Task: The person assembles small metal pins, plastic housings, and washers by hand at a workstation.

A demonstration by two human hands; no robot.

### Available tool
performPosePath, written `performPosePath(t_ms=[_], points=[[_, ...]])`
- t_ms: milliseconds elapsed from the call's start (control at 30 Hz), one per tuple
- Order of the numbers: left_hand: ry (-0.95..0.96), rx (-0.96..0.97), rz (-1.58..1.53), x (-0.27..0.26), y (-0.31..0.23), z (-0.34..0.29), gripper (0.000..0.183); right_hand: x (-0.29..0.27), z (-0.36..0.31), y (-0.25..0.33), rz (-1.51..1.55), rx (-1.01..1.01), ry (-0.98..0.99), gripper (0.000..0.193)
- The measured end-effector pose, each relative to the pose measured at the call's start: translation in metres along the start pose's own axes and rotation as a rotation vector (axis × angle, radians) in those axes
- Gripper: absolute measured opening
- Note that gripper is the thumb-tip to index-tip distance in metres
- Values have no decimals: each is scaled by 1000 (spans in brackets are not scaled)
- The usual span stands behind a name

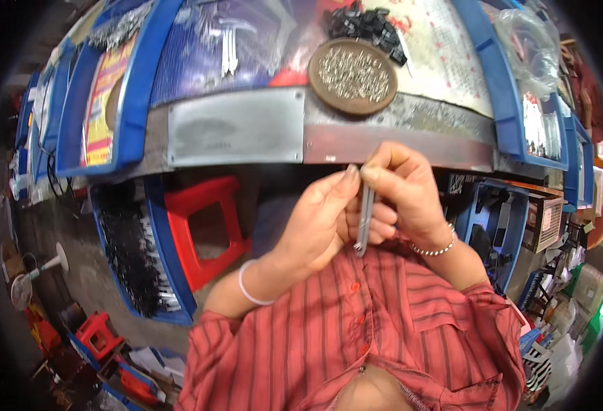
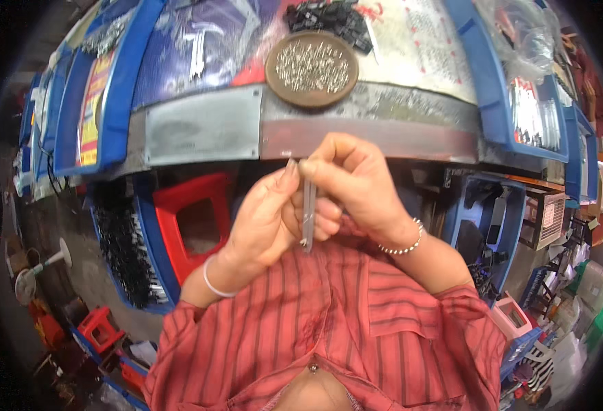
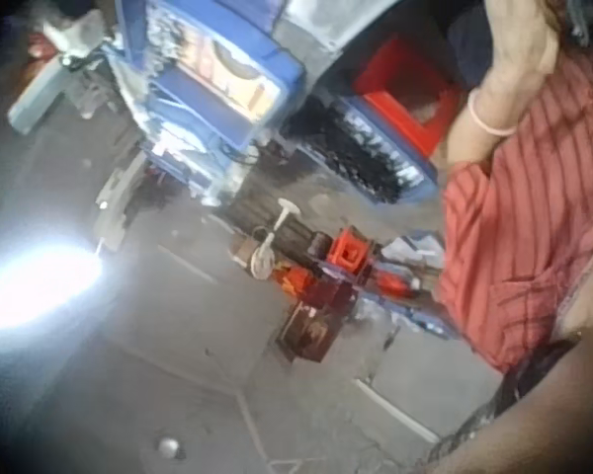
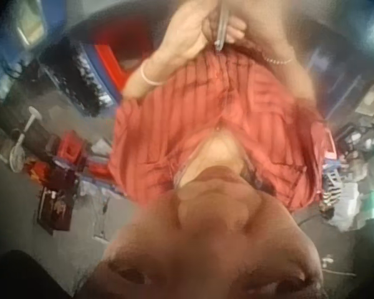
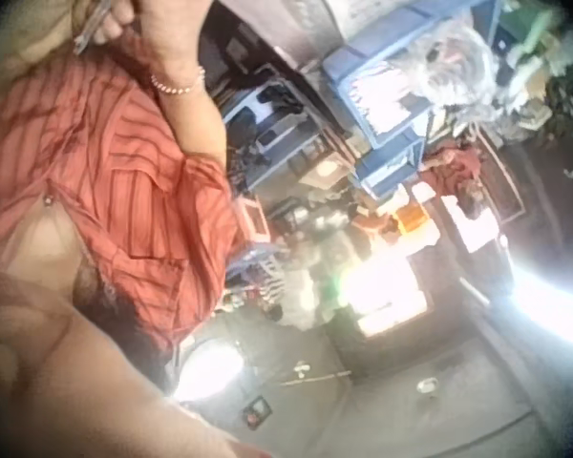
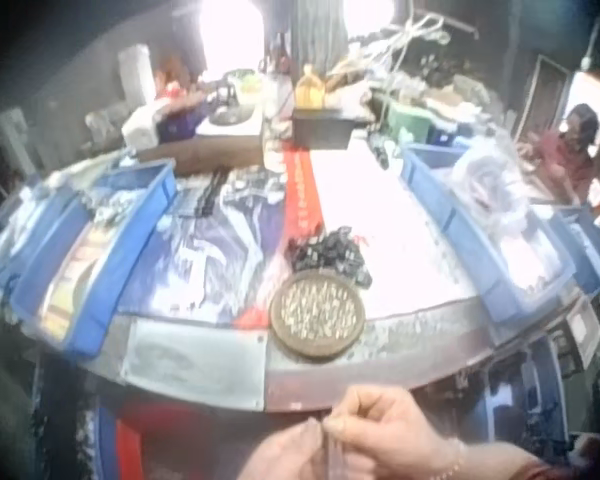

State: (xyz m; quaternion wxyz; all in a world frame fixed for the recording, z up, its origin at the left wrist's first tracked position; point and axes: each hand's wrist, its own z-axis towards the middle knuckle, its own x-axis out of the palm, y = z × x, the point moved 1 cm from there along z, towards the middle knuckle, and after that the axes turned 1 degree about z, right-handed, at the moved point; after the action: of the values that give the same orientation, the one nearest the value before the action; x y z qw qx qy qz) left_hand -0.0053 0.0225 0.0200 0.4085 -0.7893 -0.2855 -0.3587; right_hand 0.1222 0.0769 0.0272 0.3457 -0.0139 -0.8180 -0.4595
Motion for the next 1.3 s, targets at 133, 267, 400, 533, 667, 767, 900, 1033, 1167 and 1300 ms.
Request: performPosePath(t_ms=[133, 267, 400, 533, 667, 767, 900, 1033, 1167, 1300], points=[[68, -4, -218, -8, 6, 3, 30, 5, 4, 11, -196, -5, 33, 12], [180, -14, -281, -13, -1, -3, 30, 5, 20, 42, -520, -57, 141, 12], [179, -28, -185, -17, 1, -14, 33, -10, 64, 90, -1071, -506, -61, 16], [206, -46, -178, -22, 10, -22, 32, -48, 150, 140, -1575, -842, -228, 15], [187, -60, -137, -23, 11, -28, 32, -77, 212, 153, -1985, -524, -102, 23], [173, -93, -108, -26, 11, -30, 32, -73, 225, 153, -2142, -517, -44, 13], [40, -43, -114, -23, 9, -29, 32, -71, 237, 148, -2122, -571, -84, 17], [77, -13, -102, -26, 7, -26, 35, -37, 181, 138, -1681, -847, -238, 12], [84, 65, -83, -22, 6, -13, 35, -13, 84, 87, -1005, -943, 4, 25], [76, 130, -31, -13, 5, -9, 38, -6, 21, 41, -543, -517, 232, 22]])
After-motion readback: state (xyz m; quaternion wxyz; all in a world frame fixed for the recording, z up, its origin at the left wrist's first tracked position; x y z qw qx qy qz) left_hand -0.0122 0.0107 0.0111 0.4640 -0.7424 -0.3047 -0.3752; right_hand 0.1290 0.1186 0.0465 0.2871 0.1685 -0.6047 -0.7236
